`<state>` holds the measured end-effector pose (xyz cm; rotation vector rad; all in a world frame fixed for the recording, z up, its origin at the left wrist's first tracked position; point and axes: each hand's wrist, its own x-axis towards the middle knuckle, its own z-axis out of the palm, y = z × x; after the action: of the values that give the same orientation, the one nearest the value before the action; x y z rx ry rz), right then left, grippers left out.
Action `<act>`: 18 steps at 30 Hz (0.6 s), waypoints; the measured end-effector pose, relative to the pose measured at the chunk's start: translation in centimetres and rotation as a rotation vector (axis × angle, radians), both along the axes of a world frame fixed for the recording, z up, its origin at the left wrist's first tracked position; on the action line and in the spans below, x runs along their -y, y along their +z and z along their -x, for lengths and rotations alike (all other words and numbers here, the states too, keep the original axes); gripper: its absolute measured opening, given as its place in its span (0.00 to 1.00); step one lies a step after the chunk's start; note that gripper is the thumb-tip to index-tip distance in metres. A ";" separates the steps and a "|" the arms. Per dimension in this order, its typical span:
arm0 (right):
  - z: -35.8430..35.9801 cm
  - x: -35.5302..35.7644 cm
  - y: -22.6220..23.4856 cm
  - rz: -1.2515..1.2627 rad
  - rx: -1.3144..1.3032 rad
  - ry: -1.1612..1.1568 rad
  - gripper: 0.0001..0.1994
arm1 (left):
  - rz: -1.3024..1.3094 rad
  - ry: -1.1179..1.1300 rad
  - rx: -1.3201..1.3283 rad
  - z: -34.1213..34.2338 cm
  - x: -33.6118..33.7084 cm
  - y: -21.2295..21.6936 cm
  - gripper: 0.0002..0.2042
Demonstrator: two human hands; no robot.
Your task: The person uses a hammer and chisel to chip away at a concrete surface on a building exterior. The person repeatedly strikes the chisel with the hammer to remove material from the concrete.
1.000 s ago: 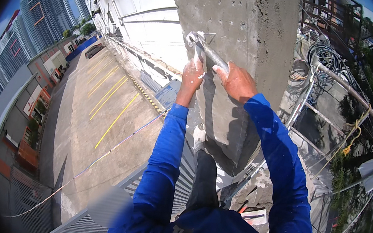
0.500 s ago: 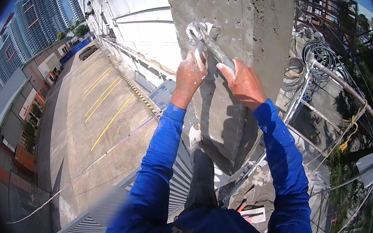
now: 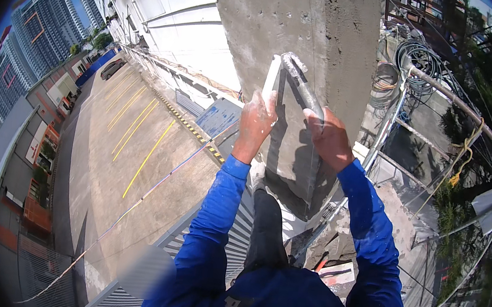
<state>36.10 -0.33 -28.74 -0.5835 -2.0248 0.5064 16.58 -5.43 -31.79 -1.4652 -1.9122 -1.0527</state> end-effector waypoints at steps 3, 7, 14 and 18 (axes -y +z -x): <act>-2.0 2.3 -0.1 0.334 0.101 -0.062 0.19 | 0.119 0.064 0.040 -0.2 0.0 1.8 0.16; -2.8 9.1 3.6 -0.043 -0.171 0.128 0.19 | -0.208 -0.233 0.129 -0.9 0.6 3.3 0.16; -1.1 5.3 2.9 -0.384 -0.147 0.112 0.21 | 0.002 0.031 0.068 -0.9 0.2 3.2 0.16; -0.4 0.2 0.9 -0.073 0.143 -0.176 0.18 | -0.061 -0.026 -0.098 0.3 -1.8 2.7 0.12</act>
<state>36.54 -0.55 -27.86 -0.7638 -2.0923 0.2910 16.33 -3.60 -29.13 -1.4837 -1.7827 -1.0219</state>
